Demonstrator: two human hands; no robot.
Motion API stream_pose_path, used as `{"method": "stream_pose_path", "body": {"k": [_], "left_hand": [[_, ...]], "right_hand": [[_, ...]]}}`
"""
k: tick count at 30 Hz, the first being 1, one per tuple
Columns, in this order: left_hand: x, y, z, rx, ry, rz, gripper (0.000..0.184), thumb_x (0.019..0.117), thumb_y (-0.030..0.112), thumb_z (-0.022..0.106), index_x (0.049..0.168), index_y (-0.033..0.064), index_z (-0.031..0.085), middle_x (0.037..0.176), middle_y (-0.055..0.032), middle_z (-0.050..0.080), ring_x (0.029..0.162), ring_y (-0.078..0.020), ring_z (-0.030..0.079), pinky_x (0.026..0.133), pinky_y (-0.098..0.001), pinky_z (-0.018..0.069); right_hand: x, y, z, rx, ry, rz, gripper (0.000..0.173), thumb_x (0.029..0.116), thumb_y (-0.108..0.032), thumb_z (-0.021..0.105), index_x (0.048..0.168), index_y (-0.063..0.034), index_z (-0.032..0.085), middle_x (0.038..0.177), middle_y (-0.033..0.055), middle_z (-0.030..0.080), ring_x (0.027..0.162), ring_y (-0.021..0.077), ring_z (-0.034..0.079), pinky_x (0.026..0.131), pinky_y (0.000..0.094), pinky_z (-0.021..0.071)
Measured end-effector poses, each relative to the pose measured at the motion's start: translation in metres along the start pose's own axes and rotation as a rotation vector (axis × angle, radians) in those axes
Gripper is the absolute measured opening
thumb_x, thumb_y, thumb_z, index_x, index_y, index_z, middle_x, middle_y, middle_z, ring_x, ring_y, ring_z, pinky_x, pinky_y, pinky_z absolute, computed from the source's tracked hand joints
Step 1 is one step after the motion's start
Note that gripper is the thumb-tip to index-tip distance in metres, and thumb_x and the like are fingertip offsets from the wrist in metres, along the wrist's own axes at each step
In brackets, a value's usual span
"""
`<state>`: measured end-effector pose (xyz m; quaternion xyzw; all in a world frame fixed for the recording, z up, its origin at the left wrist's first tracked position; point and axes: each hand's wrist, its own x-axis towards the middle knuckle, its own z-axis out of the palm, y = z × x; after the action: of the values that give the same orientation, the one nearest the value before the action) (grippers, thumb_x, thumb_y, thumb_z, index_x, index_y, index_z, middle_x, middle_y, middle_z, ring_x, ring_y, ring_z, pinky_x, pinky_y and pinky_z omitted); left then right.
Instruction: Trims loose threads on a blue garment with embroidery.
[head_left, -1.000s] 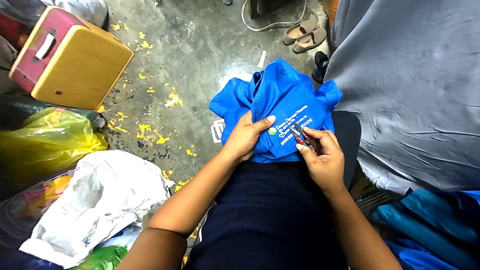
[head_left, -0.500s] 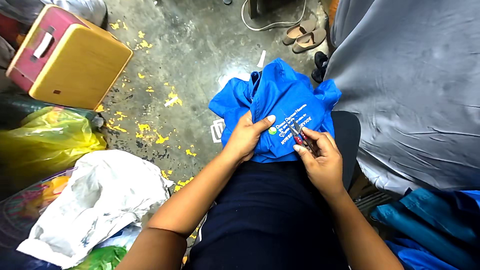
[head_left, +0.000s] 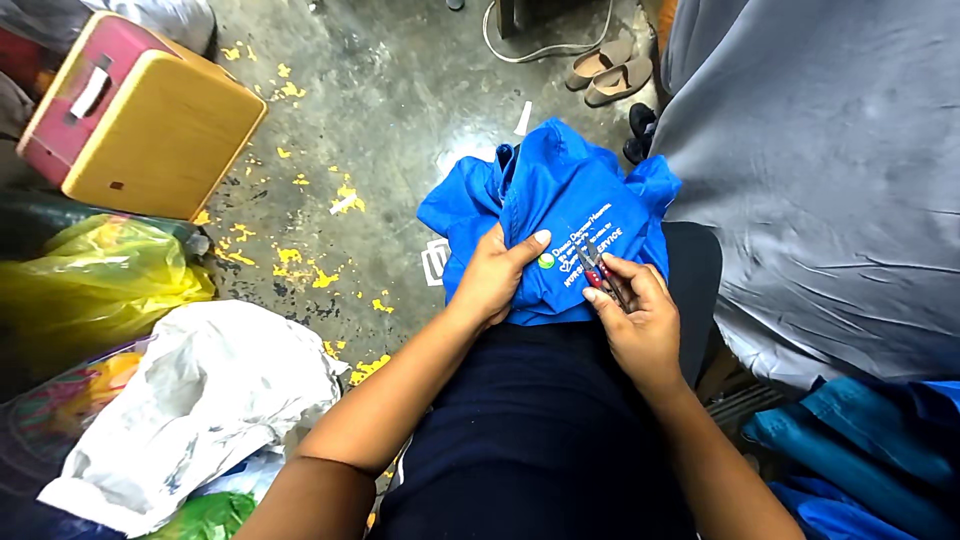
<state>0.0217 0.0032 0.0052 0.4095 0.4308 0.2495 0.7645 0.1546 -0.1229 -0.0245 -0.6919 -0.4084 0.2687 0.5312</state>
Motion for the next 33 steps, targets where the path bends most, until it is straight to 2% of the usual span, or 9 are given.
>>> {"method": "stream_pose_path", "body": {"k": [6,12,14,19,24,27,30,33], "left_hand": [[-0.003,-0.004,0.006,-0.015,0.055,0.026,0.015,0.1057,0.007,0.051,0.120,0.0076,0.056,0.094,-0.0018,0.071,0.082,-0.0087,0.071,0.075,-0.0276,0.0608],[-0.006,-0.013,0.013,-0.015,0.092,0.107,0.014,0.1049,0.005,0.051,0.119,0.0063,0.055,0.096,-0.0017,0.070,0.084,-0.0089,0.071,0.078,-0.0294,0.0607],[-0.007,-0.013,0.013,-0.014,0.100,0.094,0.014,0.1049,0.006,0.052,0.118,0.0062,0.056,0.095,-0.0018,0.070,0.084,-0.0090,0.071,0.078,-0.0295,0.0608],[-0.008,-0.013,0.012,-0.056,0.060,0.032,0.015,0.1049,0.004,0.051,0.118,0.0058,0.056,0.095,-0.0027,0.071,0.083,-0.0096,0.071,0.077,-0.0294,0.0608],[-0.008,-0.011,0.011,-0.107,0.084,-0.024,0.013,0.1052,0.005,0.050,0.117,0.0073,0.056,0.094,-0.0024,0.071,0.082,-0.0099,0.071,0.075,-0.0290,0.0610],[-0.006,-0.007,0.009,-0.120,0.087,-0.049,0.013,0.1059,0.006,0.049,0.117,0.0076,0.057,0.093,-0.0028,0.071,0.081,-0.0106,0.071,0.074,-0.0292,0.0612],[-0.005,0.000,0.005,-0.092,0.047,-0.076,0.014,0.1063,0.007,0.049,0.118,0.0087,0.057,0.093,-0.0025,0.072,0.080,-0.0100,0.071,0.073,-0.0280,0.0611],[0.000,0.003,0.000,-0.053,-0.004,-0.086,0.015,0.1056,0.006,0.049,0.117,0.0092,0.058,0.093,-0.0016,0.072,0.079,-0.0084,0.071,0.071,-0.0258,0.0607]], "right_hand": [[-0.003,0.000,0.003,-0.018,0.005,0.002,0.038,0.0910,-0.005,0.069,0.125,0.0110,0.063,0.104,0.0096,0.060,0.087,-0.0010,0.060,0.077,0.0095,0.0504],[-0.005,0.003,0.010,0.144,0.035,0.050,0.040,0.0903,0.000,0.068,0.128,0.0096,0.057,0.108,0.0065,0.058,0.088,-0.0014,0.061,0.078,0.0120,0.0535],[-0.005,0.005,0.012,0.177,0.044,0.045,0.040,0.0901,0.001,0.068,0.128,0.0086,0.056,0.107,0.0053,0.058,0.088,-0.0014,0.062,0.077,0.0124,0.0541],[-0.002,0.011,0.015,0.179,0.085,-0.007,0.038,0.0893,0.004,0.067,0.125,0.0098,0.058,0.110,0.0060,0.060,0.097,0.0002,0.064,0.085,0.0154,0.0560],[-0.001,0.011,0.013,0.210,0.098,-0.043,0.036,0.0897,0.004,0.067,0.125,0.0075,0.059,0.109,0.0032,0.060,0.096,0.0000,0.064,0.084,0.0162,0.0566],[0.000,0.008,0.005,0.189,0.061,-0.022,0.038,0.0895,0.003,0.067,0.126,0.0097,0.058,0.109,0.0036,0.060,0.094,-0.0016,0.063,0.083,0.0140,0.0554],[0.001,0.007,-0.004,0.122,0.015,-0.036,0.036,0.0895,0.002,0.067,0.123,0.0123,0.060,0.109,0.0063,0.061,0.094,-0.0016,0.063,0.084,0.0132,0.0551],[0.002,0.007,-0.010,0.037,-0.014,-0.069,0.034,0.0895,-0.001,0.068,0.121,0.0106,0.064,0.106,0.0060,0.061,0.091,-0.0026,0.062,0.080,0.0106,0.0533]]}}
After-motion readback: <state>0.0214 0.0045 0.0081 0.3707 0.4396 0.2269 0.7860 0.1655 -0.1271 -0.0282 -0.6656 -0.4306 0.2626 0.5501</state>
